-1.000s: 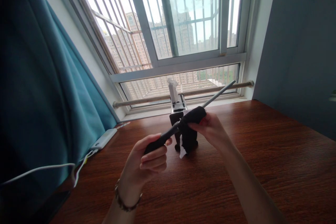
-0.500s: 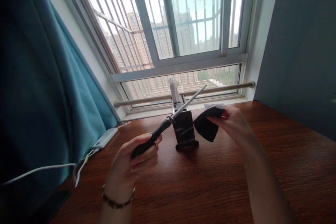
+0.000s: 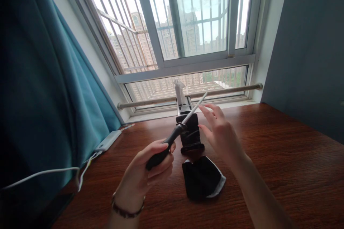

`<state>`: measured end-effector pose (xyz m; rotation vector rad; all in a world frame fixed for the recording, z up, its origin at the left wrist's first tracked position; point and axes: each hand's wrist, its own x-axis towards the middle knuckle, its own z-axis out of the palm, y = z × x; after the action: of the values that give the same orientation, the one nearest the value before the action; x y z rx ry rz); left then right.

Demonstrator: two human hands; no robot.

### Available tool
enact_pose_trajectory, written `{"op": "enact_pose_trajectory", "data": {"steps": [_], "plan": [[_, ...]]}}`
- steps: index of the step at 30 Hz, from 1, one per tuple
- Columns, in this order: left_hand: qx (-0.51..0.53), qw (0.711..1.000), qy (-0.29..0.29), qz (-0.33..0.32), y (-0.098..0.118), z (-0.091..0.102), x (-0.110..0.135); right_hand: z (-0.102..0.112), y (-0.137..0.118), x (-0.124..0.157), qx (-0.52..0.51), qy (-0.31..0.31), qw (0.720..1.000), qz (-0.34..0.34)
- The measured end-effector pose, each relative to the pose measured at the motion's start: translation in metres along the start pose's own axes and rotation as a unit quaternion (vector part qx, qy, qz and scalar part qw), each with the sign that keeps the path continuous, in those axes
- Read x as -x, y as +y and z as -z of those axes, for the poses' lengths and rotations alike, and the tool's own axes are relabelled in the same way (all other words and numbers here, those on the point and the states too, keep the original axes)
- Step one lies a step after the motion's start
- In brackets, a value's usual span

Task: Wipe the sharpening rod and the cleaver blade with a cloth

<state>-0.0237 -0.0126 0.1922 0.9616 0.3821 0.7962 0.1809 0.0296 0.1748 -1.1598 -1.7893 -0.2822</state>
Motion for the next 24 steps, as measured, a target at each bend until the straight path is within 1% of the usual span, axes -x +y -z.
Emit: {"op": "enact_pose_trajectory", "data": {"steps": [2,5,8,11,14,16,20,24], "plan": [[-0.012,1.000,-0.009,0.002,-0.008,-0.008,-0.002,-0.007,0.001,-0.001,-0.001,-0.021,0.999,0.024],[-0.022,1.000,-0.008,0.008,-0.019,-0.017,-0.005,-0.012,-0.002,0.000,0.019,-0.049,0.998,0.018],[-0.033,0.999,0.013,-0.001,-0.027,-0.021,-0.010,-0.005,-0.013,0.004,0.043,-0.078,0.996,0.004],[-0.059,0.998,0.030,-0.017,-0.030,-0.018,-0.014,0.008,-0.030,0.011,0.033,-0.104,0.993,0.038],[-0.098,0.994,0.037,-0.022,-0.030,-0.016,-0.014,0.016,-0.043,0.016,0.016,-0.113,0.989,0.091],[-0.125,0.991,0.043,-0.024,-0.029,-0.015,-0.012,0.017,-0.046,0.018,0.013,-0.121,0.986,0.111],[-0.159,0.986,0.047,-0.034,-0.030,-0.016,-0.011,0.014,-0.045,0.016,-0.013,-0.124,0.983,0.138],[-0.167,0.984,0.036,-0.057,-0.030,-0.013,-0.013,0.009,-0.039,0.011,-0.048,-0.097,0.981,0.160]]}}
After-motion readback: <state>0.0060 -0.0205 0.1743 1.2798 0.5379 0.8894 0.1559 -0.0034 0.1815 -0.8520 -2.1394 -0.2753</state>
